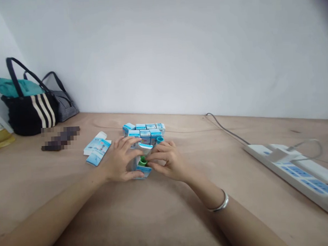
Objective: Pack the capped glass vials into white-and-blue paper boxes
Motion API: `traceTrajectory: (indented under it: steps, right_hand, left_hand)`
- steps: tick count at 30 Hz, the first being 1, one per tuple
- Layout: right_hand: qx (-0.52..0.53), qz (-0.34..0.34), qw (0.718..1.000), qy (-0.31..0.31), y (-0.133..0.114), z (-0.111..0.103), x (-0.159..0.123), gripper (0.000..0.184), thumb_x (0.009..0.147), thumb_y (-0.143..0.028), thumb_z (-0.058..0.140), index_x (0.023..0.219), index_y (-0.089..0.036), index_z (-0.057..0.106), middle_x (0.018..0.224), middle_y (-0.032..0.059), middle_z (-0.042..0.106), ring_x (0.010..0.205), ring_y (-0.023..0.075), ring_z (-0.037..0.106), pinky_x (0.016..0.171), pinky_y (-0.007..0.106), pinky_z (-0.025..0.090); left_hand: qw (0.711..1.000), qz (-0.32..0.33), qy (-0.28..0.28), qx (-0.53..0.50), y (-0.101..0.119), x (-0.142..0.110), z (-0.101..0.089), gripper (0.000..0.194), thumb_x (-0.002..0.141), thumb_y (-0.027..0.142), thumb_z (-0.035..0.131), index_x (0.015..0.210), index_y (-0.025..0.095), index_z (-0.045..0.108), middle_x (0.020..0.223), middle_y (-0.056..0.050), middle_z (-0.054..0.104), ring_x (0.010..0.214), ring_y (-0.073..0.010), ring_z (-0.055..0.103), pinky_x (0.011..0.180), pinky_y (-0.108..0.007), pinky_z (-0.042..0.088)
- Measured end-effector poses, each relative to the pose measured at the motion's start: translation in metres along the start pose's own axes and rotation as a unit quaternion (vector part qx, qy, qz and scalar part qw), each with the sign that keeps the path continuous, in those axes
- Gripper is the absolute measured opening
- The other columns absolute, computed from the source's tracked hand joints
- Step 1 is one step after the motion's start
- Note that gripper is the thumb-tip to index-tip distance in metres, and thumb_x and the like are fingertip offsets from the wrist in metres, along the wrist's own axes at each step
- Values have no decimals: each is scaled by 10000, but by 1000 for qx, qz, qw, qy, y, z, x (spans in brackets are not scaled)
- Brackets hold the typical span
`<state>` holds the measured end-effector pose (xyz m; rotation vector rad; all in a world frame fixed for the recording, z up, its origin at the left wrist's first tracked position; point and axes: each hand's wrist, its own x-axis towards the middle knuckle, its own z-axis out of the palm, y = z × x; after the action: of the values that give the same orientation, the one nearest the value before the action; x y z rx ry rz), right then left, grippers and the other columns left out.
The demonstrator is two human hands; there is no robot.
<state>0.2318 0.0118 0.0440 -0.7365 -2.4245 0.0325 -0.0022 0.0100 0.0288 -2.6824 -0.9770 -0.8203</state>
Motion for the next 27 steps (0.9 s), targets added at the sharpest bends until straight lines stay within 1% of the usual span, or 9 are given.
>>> traceTrajectory:
  steps: [3, 5, 9, 12, 15, 17, 20, 23, 27]
  right_hand:
    - [-2, -1, 1000, -13, 2, -2, -2, 125, 840, -310, 601, 904, -298, 708, 825, 6, 672, 838, 168, 557, 775, 343, 298]
    - [-4, 3, 1000, -16, 4, -3, -3, 136, 847, -314, 592, 912, -303, 711, 831, 9, 671, 833, 163, 565, 778, 342, 303]
    - [-1, 17, 1000, -17, 9, -2, -9, 154, 861, -297, 570, 926, -302, 710, 875, 15, 668, 833, 157, 572, 759, 328, 315]
    - [-15, 23, 998, -54, 9, 3, -13, 117, 825, -260, 609, 879, -280, 711, 908, 21, 663, 860, 168, 570, 755, 327, 312]
    - [-36, 16, 995, -91, 7, 14, -15, 81, 798, -237, 633, 778, -248, 711, 908, 29, 652, 829, 166, 565, 744, 329, 306]
    - [-33, 12, 995, -90, 4, 22, -15, 103, 813, -221, 613, 789, -247, 710, 897, 27, 644, 824, 160, 559, 742, 324, 306]
    - [-22, 21, 997, -73, 3, 29, -15, 86, 806, -237, 629, 822, -262, 709, 881, 12, 630, 849, 159, 546, 743, 316, 304]
    - [-15, 44, 997, -62, 2, 33, -15, 59, 779, -301, 668, 782, -258, 708, 832, 2, 611, 838, 162, 525, 737, 313, 296]
    - [-15, 68, 997, -41, 0, 32, -13, 118, 807, -253, 621, 716, -226, 691, 762, 3, 587, 786, 154, 489, 736, 327, 269]
  left_hand:
    - [999, 20, 23, 13, 3, -2, 1, 438, 726, 538, 638, 1072, 272, 605, 1344, -63, 503, 1282, -315, 385, 1113, -543, 123]
    - [999, 30, 33, 21, 7, -3, 2, 419, 758, 505, 620, 1103, 269, 589, 1350, -62, 506, 1302, -312, 374, 1118, -540, 118]
    - [999, 37, 34, 18, 18, 0, 7, 526, 812, 450, 572, 1278, 226, 471, 1388, -99, 465, 1343, -313, 323, 1119, -528, 144]
    - [998, 42, -13, -37, 20, 1, 11, 551, 840, 379, 546, 1344, 218, 390, 1380, -106, 472, 1298, -282, 403, 1122, -511, 184]
    - [991, 46, -70, -104, 16, -1, 15, 519, 834, 275, 543, 1333, 237, 402, 1385, -98, 466, 1249, -242, 468, 1075, -440, 330]
    - [988, 44, -84, -122, 13, -4, 16, 507, 824, 239, 548, 1316, 244, 424, 1383, -94, 468, 1247, -236, 470, 1066, -436, 351]
    - [989, 40, -88, -115, 10, -6, 14, 499, 833, 231, 539, 1317, 246, 420, 1374, -97, 480, 1262, -237, 458, 1125, -521, 197]
    - [990, 47, -87, -96, 11, -7, 13, 482, 848, 237, 522, 1318, 258, 420, 1371, -91, 487, 1250, -237, 475, 1128, -573, 33]
    - [993, 57, -72, -78, 12, -6, 14, 459, 860, 257, 515, 1312, 262, 431, 1358, -84, 504, 1206, -229, 520, 1125, -568, -29]
